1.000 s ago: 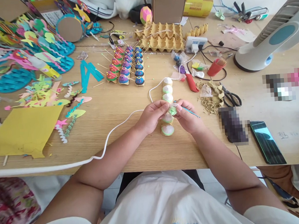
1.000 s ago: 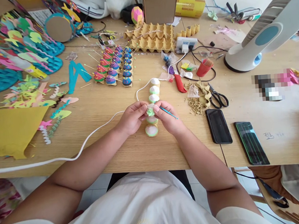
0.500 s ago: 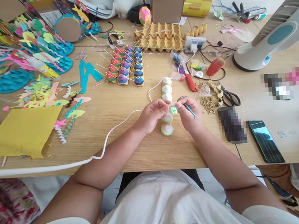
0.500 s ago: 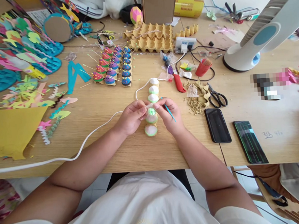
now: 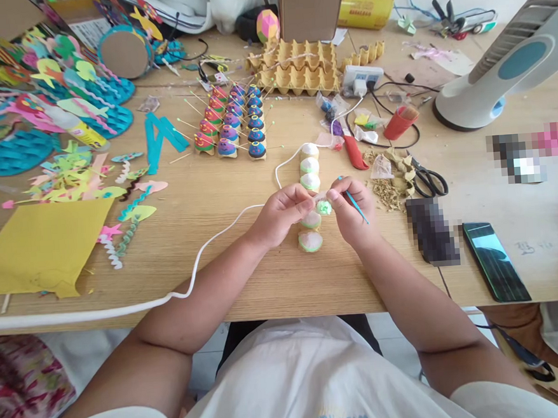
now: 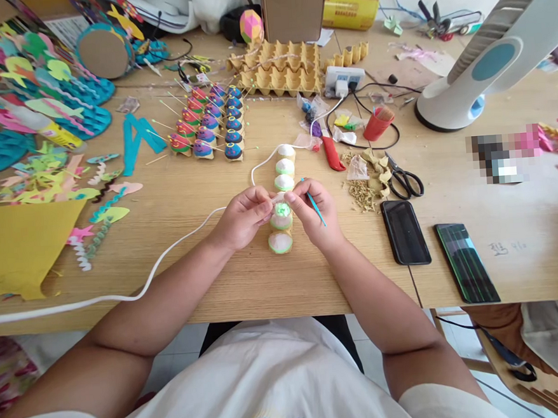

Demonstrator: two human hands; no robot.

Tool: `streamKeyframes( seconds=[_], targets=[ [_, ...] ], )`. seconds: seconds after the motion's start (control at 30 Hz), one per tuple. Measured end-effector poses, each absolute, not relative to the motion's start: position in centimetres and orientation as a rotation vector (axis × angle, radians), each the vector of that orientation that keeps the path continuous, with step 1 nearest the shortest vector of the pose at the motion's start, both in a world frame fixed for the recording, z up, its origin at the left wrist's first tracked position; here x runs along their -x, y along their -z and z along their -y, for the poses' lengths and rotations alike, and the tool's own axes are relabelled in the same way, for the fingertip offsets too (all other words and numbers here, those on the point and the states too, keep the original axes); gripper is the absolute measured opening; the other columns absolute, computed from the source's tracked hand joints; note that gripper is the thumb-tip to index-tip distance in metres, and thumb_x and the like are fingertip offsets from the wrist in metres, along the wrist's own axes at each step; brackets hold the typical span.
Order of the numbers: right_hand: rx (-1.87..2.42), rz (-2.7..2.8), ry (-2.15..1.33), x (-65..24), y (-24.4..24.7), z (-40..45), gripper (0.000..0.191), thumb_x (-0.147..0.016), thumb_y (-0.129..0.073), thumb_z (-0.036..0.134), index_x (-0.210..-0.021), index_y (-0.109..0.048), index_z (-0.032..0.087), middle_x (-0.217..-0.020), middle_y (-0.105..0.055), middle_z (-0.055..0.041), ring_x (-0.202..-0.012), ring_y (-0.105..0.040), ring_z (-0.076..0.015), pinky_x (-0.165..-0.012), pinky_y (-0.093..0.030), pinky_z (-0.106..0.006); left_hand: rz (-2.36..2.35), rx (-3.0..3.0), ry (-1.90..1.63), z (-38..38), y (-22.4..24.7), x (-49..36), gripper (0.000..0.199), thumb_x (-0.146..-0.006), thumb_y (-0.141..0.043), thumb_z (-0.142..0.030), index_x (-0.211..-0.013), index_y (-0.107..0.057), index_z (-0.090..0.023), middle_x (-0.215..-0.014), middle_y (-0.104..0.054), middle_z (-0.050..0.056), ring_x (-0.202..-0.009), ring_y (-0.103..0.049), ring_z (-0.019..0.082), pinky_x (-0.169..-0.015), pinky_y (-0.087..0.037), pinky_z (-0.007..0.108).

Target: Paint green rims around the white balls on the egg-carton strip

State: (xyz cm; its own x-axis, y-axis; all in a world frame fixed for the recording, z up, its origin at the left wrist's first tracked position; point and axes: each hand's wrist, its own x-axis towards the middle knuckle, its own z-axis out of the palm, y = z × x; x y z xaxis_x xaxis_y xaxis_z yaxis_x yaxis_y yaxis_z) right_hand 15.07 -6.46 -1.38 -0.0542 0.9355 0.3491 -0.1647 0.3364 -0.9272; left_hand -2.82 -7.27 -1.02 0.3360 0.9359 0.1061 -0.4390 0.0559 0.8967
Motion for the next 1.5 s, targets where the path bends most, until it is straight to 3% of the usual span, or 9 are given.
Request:
streamKeyframes(
  seconds=[0.17, 0.37, 0.53, 0.7, 0.83, 0.93, 1.13, 1.37, 1.5],
  targets=[
    [0.763, 1.282, -1.131, -14.9, 1.8, 6.5, 0.042, -0.089, -0.086, 0.056, -0.077, -0.062, 0.024, -0.071, -0.055, 0.0048, -0.066, -0.044, -0.0115, -0.064, -0.035, -0.03, -0.557, -1.07, -1.165, 7.3, 1.1, 2.8, 0.044, -0.085, -0.094, -0.051, -0.076, -0.067, -0.018, -0.078, -0.07, -0.001, -0.061, -0.046, 0.007, -0.062, -0.038, 0.023],
    [0.772, 1.271, -1.208, -14.8, 2.5, 6.4, 0.04, -0.09, -0.085, 0.056, -0.081, -0.062, 0.025, -0.074, -0.055, 0.0047, -0.067, -0.045, -0.012, -0.065, -0.037, -0.03, -0.497, -0.988, -1.11, 7.7, 0.3, 2.4, 0.052, -0.082, -0.095, -0.055, -0.074, -0.059, -0.019, -0.058, -0.05, -0.006, -0.053, -0.039, 0.007, -0.055, -0.032, 0.023],
    [0.777, 1.265, -1.226, -14.8, 2.7, 6.4, 0.037, -0.092, -0.083, 0.056, -0.083, -0.064, 0.025, -0.076, -0.057, 0.0042, -0.069, -0.048, -0.0127, -0.066, -0.04, -0.029, -0.496, -0.887, -1.074, 8.1, -0.2, 2.1, 0.057, -0.076, -0.098, -0.057, -0.073, -0.056, -0.019, -0.056, -0.047, -0.006, -0.051, -0.039, 0.006, -0.053, -0.032, 0.022],
    [0.773, 1.185, -1.338, -14.7, 2.1, 6.6, 0.041, -0.088, -0.086, 0.058, -0.082, -0.063, 0.025, -0.074, -0.055, 0.0047, -0.067, -0.046, -0.0118, -0.065, -0.039, -0.028, -0.539, -0.818, -1.098, 8.1, -0.1, 2.0, 0.054, -0.074, -0.1, -0.056, -0.074, -0.061, -0.019, -0.058, -0.05, -0.005, -0.053, -0.042, 0.006, -0.053, -0.034, 0.021],
    [0.676, 1.03, -1.573, -14.4, 0.8, 6.9, 0.047, -0.079, -0.094, 0.058, -0.079, -0.063, 0.024, -0.077, -0.058, 0.0042, -0.068, -0.051, -0.0106, -0.063, -0.042, -0.025, -0.652, -0.825, -1.243, 7.6, 0.1, 1.9, 0.054, -0.062, -0.106, -0.056, -0.075, -0.072, -0.016, -0.081, -0.068, -0.001, -0.058, -0.046, 0.003, -0.051, -0.031, 0.019],
    [0.602, 0.934, -1.664, -14.2, 0.3, 7.1, 0.049, -0.072, -0.1, 0.052, -0.076, -0.06, 0.023, -0.076, -0.061, 0.0045, -0.069, -0.055, -0.0104, -0.063, -0.047, -0.023, -0.726, -0.835, -1.255, 7.5, 0.2, 1.8, 0.056, -0.058, -0.106, -0.062, -0.076, -0.076, -0.018, -0.073, -0.065, -0.002, -0.058, -0.044, 0.005, -0.051, -0.031, 0.02],
    [0.645, 0.933, -1.709, -14.4, 0.4, 7.0, 0.052, -0.074, -0.099, 0.051, -0.075, -0.055, 0.023, -0.063, -0.058, 0.0074, -0.059, -0.047, -0.0083, -0.056, -0.041, -0.02, -0.781, -0.888, -1.263, 7.7, 0.8, 1.7, 0.055, -0.065, -0.101, -0.066, -0.079, -0.076, -0.019, -0.066, -0.059, -0.003, -0.057, -0.04, 0.006, -0.053, -0.031, 0.021],
    [0.728, 0.983, -1.596, -14.3, 0.2, 6.8, 0.054, -0.072, -0.099, 0.052, -0.074, -0.054, 0.023, -0.064, -0.06, 0.0067, -0.062, -0.052, -0.0089, -0.059, -0.043, -0.021, -0.755, -0.963, -1.313, 7.6, 1.3, 2.0, 0.045, -0.076, -0.097, -0.059, -0.079, -0.076, -0.02, -0.065, -0.05, -0.004, -0.06, -0.037, 0.008, -0.055, -0.028, 0.023],
    [0.716, 1.022, -1.644, -14.2, 0.2, 6.7, 0.061, -0.072, -0.098, 0.057, -0.071, -0.047, 0.023, -0.055, -0.048, 0.01, -0.052, -0.039, -0.0067, -0.052, -0.034, -0.021, -0.774, -0.978, -1.323, 7.7, 1.4, 2.0, 0.046, -0.078, -0.096, -0.061, -0.076, -0.074, -0.02, -0.068, -0.052, -0.003, -0.06, -0.037, 0.009, -0.055, -0.029, 0.026]
  ],
)
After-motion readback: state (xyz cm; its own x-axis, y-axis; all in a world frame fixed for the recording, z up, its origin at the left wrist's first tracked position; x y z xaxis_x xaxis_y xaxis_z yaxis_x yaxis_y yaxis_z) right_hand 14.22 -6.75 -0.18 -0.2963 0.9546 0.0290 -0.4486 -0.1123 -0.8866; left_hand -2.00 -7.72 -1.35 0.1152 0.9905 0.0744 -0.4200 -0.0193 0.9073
